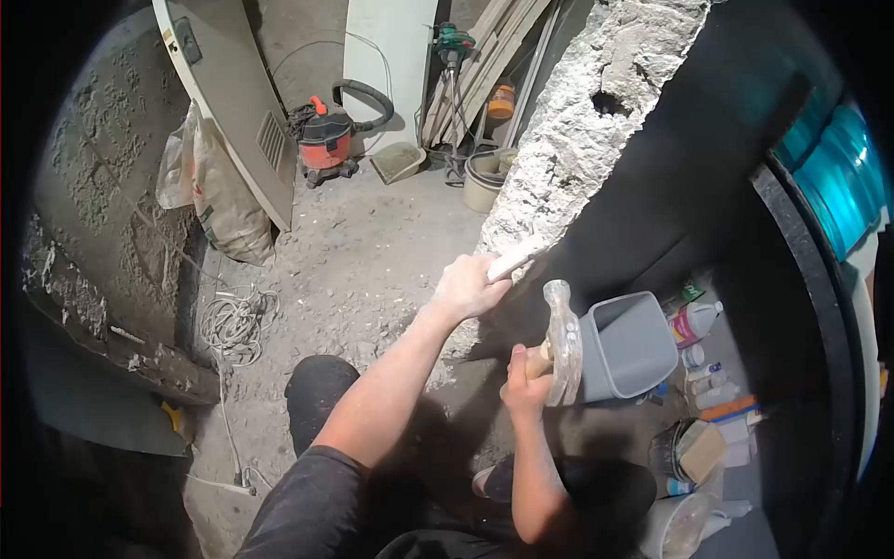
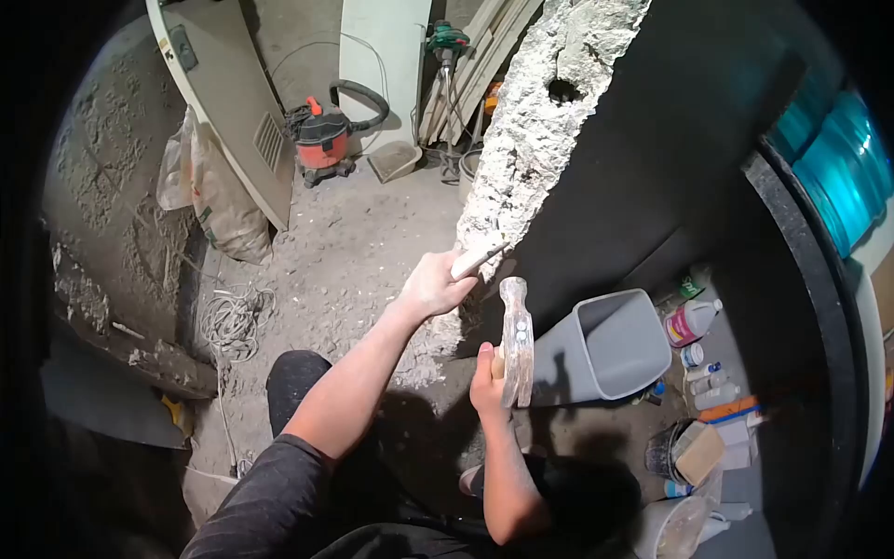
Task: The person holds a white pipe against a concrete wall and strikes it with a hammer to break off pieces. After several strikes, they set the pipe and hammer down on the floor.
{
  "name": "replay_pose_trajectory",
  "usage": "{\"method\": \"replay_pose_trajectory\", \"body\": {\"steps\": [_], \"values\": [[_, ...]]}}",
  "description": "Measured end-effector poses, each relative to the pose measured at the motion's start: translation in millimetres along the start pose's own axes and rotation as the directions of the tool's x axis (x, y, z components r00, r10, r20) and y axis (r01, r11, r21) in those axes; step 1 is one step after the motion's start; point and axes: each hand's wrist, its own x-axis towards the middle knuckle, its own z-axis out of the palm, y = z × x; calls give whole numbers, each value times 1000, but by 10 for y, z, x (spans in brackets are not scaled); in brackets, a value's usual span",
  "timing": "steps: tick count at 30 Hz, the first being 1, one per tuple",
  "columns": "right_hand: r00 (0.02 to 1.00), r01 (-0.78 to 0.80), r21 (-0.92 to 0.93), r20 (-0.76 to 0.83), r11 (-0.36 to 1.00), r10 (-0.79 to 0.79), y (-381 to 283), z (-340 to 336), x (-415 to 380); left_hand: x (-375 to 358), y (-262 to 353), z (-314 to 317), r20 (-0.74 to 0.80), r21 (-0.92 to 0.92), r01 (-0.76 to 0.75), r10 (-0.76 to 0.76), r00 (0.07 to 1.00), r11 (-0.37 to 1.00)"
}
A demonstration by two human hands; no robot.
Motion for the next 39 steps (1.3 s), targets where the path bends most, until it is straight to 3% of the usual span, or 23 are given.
{"method": "replay_pose_trajectory", "body": {"steps": [2,3,5,6,9,11,13,14,15,18,20,21,23,24,26,27,30,32,33,35,37,39], "values": [[982,181,-194,-9,964,-187,-166,-33,-19,6,40,-25,28,13,19,-19,999,1000],[988,152,-217,16,964,-152,-198,-132,-90,-92,44,20,44,-5,61,-61,997,998],[902,413,-360,33,837,-431,-258,-131,15,-3,124,-58,87,64,120,-125,988,991],[952,297,-253,5,921,-306,-369,-116,1,9,169,-76,85,59,120,-125,988,991],[979,186,-345,-16,920,-203,-373,15,37,-4,228,-163,107,37,153,-156,982,988],[970,218,-354,-24,909,-242,-466,15,52,26,236,-227,147,-3,252,-249,957,968],[951,266,-367,-53,891,-306,-544,44,89,81,98,-172,115,-5,171,-169,979,985],[995,35,-275,-82,961,-59,-491,37,34,83,-2,-126,102,-2,96,-95,990,995],[983,171,-322,-4,931,-182,-528,-18,28,71,-45,-116,101,-3,98,-97,990,995],[950,304,-317,38,898,-309,-515,-88,35,114,-116,-66,86,-31,2,1,996,1000],[725,576,-554,7,601,-689,-455,-1,-7,100,-157,0,-5,88,-71,72,997,994],[810,535,-390,-14,749,-586,-550,34,-2,72,-98,19,-8,86,-84,85,996,993],[825,482,-516,-6,708,-566,-295,26,9,-12,40,97,-60,166,9,1,998,986],[824,481,-519,-8,707,-567,-142,-7,39,-42,33,198,-137,168,-13,37,990,986],[935,337,-305,-8,891,-356,101,-134,96,-79,169,183,-96,179,56,-40,995,982],[973,-47,-223,211,974,95,-67,-225,109,-95,215,185,-58,195,125,-116,992,973],[991,60,-348,135,936,-14,12,-305,141,-65,203,229,-20,114,113,-112,994,987],[987,119,-143,-87,983,-132,-292,-242,108,-43,247,142,6,137,120,-122,993,983],[989,107,-137,-86,985,-120,-372,-223,101,-33,267,95,26,156,125,-131,991,980],[982,187,226,-79,956,-173,-462,-206,88,-48,255,131,28,126,161,-166,986,979],[970,241,290,-84,926,-226,-407,-175,111,-46,238,173,-19,154,122,-121,993,980],[979,206,-245,54,947,-199,-157,-158,126,-62,232,191,-32,172,124,-121,992,977]]}}
